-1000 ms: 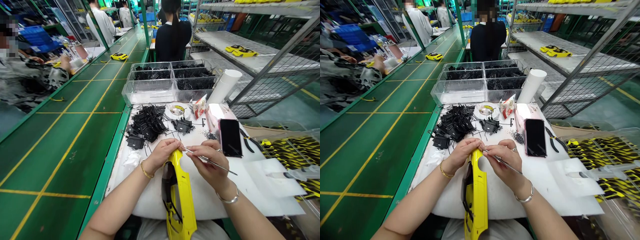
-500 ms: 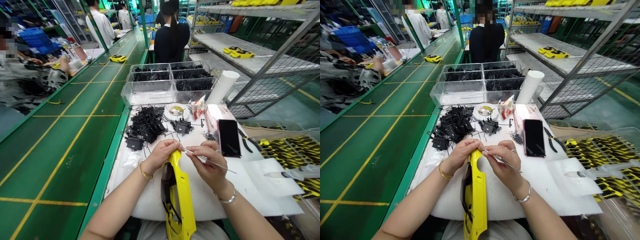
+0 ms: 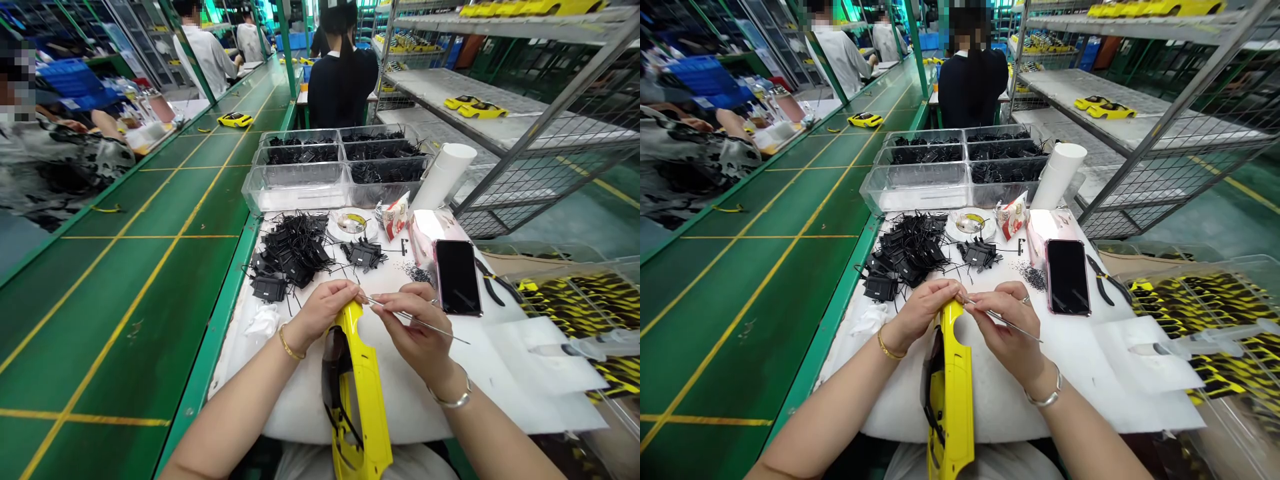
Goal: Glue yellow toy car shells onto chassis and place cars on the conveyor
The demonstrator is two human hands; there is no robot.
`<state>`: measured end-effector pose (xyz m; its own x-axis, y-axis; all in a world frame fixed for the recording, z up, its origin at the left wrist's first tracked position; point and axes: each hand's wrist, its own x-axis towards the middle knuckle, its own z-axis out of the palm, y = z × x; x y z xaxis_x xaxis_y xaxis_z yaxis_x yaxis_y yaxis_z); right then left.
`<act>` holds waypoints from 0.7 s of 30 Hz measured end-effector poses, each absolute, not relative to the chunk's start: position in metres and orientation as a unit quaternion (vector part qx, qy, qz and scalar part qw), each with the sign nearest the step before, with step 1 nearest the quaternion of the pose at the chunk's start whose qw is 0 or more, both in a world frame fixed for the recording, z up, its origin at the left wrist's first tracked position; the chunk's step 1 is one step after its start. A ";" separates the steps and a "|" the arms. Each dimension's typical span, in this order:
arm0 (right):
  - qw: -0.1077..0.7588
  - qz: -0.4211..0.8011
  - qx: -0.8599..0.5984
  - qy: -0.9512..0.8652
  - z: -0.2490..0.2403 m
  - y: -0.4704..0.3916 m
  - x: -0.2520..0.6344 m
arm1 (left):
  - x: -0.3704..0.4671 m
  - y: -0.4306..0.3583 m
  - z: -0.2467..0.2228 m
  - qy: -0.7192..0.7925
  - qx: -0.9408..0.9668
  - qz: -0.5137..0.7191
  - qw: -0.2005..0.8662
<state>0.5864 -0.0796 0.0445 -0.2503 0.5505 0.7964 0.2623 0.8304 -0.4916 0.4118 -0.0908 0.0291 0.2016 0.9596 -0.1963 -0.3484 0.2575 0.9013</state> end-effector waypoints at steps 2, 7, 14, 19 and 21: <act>0.556 0.128 -0.264 -0.778 0.045 -0.080 0.586 | 0.412 -0.091 0.029 0.409 0.375 0.481 0.678; 0.559 0.123 -0.258 -0.778 0.046 -0.079 0.586 | 0.412 -0.090 0.028 0.407 0.376 0.483 0.678; 0.553 0.128 -0.256 -0.782 0.043 -0.079 0.588 | 0.412 -0.091 0.027 0.404 0.371 0.490 0.677; 0.555 0.119 -0.262 -0.780 0.040 -0.078 0.590 | 0.412 -0.091 0.024 0.423 0.410 0.480 0.650; 0.565 0.122 -0.271 -0.770 0.036 -0.076 0.592 | 0.414 -0.092 0.022 0.442 0.453 0.464 0.620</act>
<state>0.5919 -0.0761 0.0364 -0.2144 0.5550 0.8038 0.2794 0.8234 -0.4940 0.4140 -0.0915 0.0225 0.1785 0.9757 -0.1269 -0.1744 0.1584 0.9718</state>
